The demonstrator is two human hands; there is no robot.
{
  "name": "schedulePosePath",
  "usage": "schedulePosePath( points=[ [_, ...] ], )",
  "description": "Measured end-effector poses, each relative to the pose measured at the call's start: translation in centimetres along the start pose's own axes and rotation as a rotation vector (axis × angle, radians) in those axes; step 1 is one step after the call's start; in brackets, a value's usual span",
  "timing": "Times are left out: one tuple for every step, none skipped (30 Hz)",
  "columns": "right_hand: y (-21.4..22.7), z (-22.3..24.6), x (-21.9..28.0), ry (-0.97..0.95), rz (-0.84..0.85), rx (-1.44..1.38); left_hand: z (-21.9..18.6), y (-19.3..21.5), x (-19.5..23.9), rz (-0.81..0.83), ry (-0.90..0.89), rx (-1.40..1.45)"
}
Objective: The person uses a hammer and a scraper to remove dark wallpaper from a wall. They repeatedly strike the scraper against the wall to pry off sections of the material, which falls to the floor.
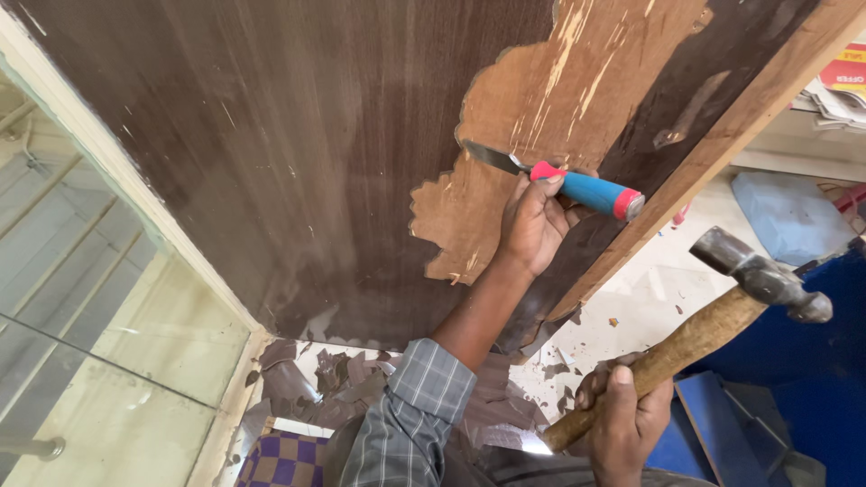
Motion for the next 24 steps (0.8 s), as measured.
schedulePosePath(
  points=[
    [-0.3, 0.1, 0.0, -0.009, 0.005, -0.014, 0.1, 0.0, -0.2, 0.001, -0.007, 0.001],
    [-0.5, 0.2, -0.1, -0.019, 0.01, -0.028, 0.2, 0.1, -0.4, 0.003, -0.013, 0.003],
    [-0.8, 0.2, -0.2, -0.028, 0.017, -0.043, 0.3, 0.2, -0.6, 0.004, -0.021, 0.004],
    [-1.1, 0.4, -0.6, -0.029, 0.042, 0.026, 0.4, 0.4, -0.8, -0.009, -0.019, 0.008],
    [-1.3, 0.5, -1.0, -0.028, 0.068, 0.095, 0.5, 0.6, -1.0, -0.022, -0.017, 0.011],
    [-1.6, 0.6, -1.5, -0.027, 0.094, 0.163, 0.6, 0.7, -1.3, -0.035, -0.016, 0.015],
    [-1.6, 0.8, -1.8, -0.043, 0.087, 0.214, 0.8, 0.7, -1.6, -0.02, -0.019, 0.011],
    [-1.4, 1.1, -2.2, -0.058, 0.079, 0.265, 1.0, 0.6, -1.9, -0.004, -0.021, 0.008],
    [-1.2, 1.3, -2.4, -0.071, 0.07, 0.316, 1.1, 0.6, -2.1, 0.014, -0.022, 0.005],
    [-1.3, 1.8, -2.5, -0.016, 0.078, 0.261, 1.1, 0.7, -2.3, -0.001, -0.022, 0.008],
    [-1.1, 2.3, -2.5, 0.039, 0.088, 0.208, 1.1, 0.8, -2.4, -0.017, -0.022, 0.014],
    [-1.1, 2.6, -2.6, 0.094, 0.098, 0.155, 1.2, 0.9, -2.5, -0.033, -0.023, 0.02],
    [-1.0, 2.7, -2.5, 0.116, 0.068, 0.121, 1.2, 0.9, -2.6, -0.049, -0.015, 0.01],
    [-1.0, 2.6, -2.5, 0.137, 0.039, 0.087, 1.2, 1.0, -2.8, -0.065, -0.008, 0.0],
    [-0.9, 2.6, -2.4, 0.158, 0.01, 0.054, 1.3, 1.1, -2.8, -0.082, 0.0, -0.009],
    [-1.2, 2.2, -2.7, 0.138, 0.026, 0.133, 1.2, 1.2, -2.9, -0.087, -0.008, -0.014],
    [-1.7, 1.7, -3.2, 0.118, 0.041, 0.212, 1.2, 1.3, -2.9, -0.09, -0.014, -0.019],
    [-2.0, 1.4, -3.6, 0.099, 0.057, 0.291, 1.2, 1.3, -3.0, -0.094, -0.02, -0.023],
    [-2.0, 1.3, -4.0, 0.033, 0.076, 0.313, 1.3, 1.4, -3.1, -0.098, -0.032, -0.033],
    [-1.8, 1.4, -4.3, -0.034, 0.096, 0.334, 1.4, 1.4, -3.3, -0.102, -0.044, -0.043],
    [-1.6, 1.6, -4.5, -0.098, 0.114, 0.358, 1.5, 1.4, -3.5, -0.105, -0.055, -0.05],
    [-1.6, 2.1, -4.5, -0.06, 0.112, 0.345, 1.6, 1.5, -3.6, -0.121, -0.056, -0.059],
    [-1.6, 2.6, -4.6, -0.02, 0.108, 0.332, 1.7, 1.5, -3.8, -0.136, -0.055, -0.067],
    [-1.6, 3.1, -4.6, 0.019, 0.104, 0.32, 1.7, 1.5, -3.9, -0.151, -0.054, -0.076]
  ],
)
Point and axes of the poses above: each hand's wrist, its own x-axis away from the middle knuckle, its own y-axis out of the back of the hand, z = x × y, the point moved 4 cm from there along -x, towards the middle knuckle, and after that the axes turned 12 degrees about -z, right-handed, at the moved point
